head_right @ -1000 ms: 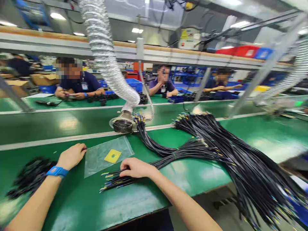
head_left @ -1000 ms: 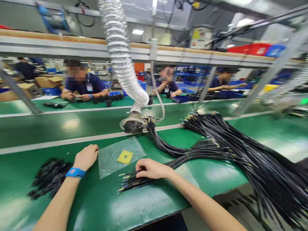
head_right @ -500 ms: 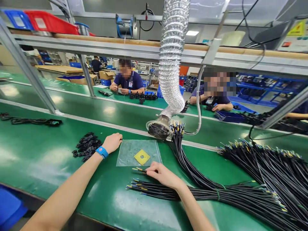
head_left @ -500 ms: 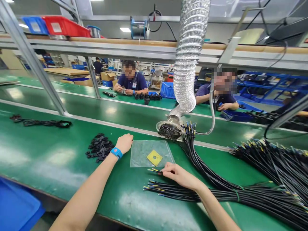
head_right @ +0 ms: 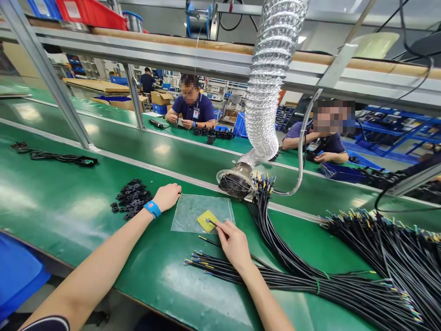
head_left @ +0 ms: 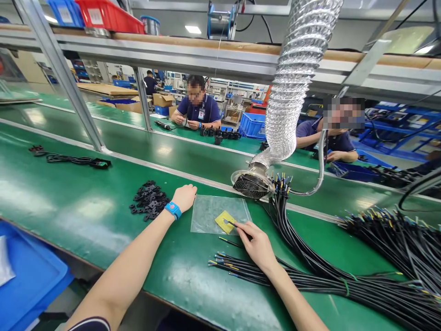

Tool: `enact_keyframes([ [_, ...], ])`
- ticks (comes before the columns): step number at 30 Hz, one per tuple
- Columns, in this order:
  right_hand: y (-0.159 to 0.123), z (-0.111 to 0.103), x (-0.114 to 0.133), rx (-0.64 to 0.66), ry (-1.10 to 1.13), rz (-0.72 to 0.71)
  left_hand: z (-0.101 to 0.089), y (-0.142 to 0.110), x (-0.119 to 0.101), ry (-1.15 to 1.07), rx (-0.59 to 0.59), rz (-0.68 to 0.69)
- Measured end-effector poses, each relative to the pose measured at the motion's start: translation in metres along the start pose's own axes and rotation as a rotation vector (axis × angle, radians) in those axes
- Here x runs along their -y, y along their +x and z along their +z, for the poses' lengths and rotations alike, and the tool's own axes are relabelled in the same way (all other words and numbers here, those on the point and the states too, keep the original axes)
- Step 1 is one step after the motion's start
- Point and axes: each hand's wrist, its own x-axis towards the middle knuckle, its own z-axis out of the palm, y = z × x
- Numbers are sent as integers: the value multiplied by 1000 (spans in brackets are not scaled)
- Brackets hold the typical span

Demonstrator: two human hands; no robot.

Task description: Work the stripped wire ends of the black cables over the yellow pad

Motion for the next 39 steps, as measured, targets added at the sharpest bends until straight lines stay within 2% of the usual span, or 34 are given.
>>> enact_keyframes([
  [4,-3,3,-1,-94,-266,-95,2,0,0,-23,-14,-3],
  [8,-3,5,-1,5,-447,-213,4,-1,1,-71,-37,-8],
  [10,-2,5,0,10,-485,-246,3,-1,2,-112,-57,-13],
  [13,-3,5,2,-73,-441,-228,1,0,-4,-177,-119,-6],
  [15,-3,3,5,-163,-364,-193,2,0,-17,-421,-185,4],
  [17,-4,0,8,-244,-265,-171,5,-2,-36,-925,-174,11],
  [19,-4,-2,10,-293,-161,-169,12,-6,-57,-1474,-43,15],
  [20,-3,-3,11,-309,-116,-171,14,-9,-66,-1661,43,18],
  [23,-3,-4,11,-347,-25,-163,19,-18,-83,-1939,224,9],
  [26,-2,-4,10,-354,18,-133,19,-23,-88,-1999,317,4],
  [29,-2,-3,9,-351,31,-118,16,-24,-88,-2004,360,25],
  [35,-3,-2,9,-351,1,-130,12,-25,-88,-1959,371,64],
  [39,-3,-3,10,-380,-151,-240,11,-25,-87,-1881,346,21],
])
